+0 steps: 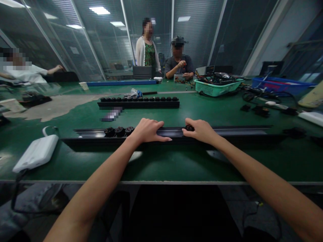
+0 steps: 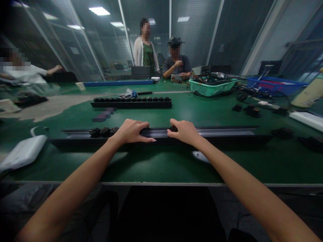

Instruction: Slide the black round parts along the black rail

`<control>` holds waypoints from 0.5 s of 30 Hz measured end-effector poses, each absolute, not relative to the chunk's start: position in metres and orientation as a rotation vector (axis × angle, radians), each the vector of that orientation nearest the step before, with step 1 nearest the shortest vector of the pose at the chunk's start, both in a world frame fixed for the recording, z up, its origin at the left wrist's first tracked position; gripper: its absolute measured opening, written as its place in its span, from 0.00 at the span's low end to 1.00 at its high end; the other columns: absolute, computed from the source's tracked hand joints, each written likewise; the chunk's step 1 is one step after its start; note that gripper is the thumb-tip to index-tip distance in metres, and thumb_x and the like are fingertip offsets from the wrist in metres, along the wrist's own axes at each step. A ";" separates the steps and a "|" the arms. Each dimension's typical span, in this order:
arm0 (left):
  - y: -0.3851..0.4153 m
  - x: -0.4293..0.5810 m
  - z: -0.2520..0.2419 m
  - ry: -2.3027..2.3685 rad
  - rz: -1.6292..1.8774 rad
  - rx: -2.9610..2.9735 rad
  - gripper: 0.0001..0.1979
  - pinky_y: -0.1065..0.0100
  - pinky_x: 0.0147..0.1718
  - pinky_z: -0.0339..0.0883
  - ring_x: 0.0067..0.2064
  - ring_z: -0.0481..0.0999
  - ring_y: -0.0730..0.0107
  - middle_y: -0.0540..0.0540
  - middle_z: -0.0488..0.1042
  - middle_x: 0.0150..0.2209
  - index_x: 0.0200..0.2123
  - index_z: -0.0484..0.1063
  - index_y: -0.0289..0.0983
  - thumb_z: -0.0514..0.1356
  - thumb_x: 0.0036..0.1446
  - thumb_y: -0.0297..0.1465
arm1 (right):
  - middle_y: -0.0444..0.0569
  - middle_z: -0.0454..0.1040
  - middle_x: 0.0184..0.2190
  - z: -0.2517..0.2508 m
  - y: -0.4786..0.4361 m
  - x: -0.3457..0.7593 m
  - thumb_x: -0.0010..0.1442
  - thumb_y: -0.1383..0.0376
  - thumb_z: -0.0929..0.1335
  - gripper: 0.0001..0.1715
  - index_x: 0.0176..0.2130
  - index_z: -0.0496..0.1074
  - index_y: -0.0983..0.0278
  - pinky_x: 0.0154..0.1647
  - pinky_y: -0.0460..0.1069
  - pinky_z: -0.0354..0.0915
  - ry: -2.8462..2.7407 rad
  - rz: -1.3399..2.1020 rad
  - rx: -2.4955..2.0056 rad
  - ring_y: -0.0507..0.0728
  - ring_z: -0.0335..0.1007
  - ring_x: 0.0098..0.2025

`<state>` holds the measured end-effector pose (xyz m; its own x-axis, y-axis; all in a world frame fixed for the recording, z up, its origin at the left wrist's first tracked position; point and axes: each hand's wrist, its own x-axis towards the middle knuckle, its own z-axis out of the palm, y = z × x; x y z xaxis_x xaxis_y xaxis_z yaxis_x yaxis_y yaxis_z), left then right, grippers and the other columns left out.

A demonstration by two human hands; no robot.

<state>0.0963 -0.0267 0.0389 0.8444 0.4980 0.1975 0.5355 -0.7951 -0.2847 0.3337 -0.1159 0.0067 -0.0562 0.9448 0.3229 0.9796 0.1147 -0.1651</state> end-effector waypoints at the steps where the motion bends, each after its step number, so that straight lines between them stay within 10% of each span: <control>1: -0.027 0.096 0.039 -0.780 -0.160 -2.693 0.41 0.66 0.27 0.50 0.35 0.78 0.56 0.40 0.79 0.36 0.38 0.72 0.38 0.43 0.49 0.68 | 0.45 0.69 0.25 0.006 -0.116 0.334 0.59 0.49 0.61 0.17 0.36 0.65 0.59 0.27 0.47 0.46 -2.051 -0.135 -1.877 0.55 0.61 0.27; 15: -0.026 0.096 0.038 -0.758 -0.160 -2.693 0.42 0.66 0.27 0.49 0.35 0.77 0.55 0.39 0.79 0.35 0.39 0.73 0.38 0.42 0.49 0.68 | 0.44 0.66 0.24 0.005 -0.115 0.338 0.59 0.51 0.62 0.14 0.34 0.62 0.59 0.27 0.47 0.46 -2.062 -0.164 -1.856 0.54 0.58 0.26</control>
<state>0.0956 -0.0256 0.0384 0.8514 0.4863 0.1967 0.5243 -0.8007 -0.2897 0.3382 -0.1147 0.0047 -0.0718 0.9378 0.3398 0.9797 0.1303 -0.1524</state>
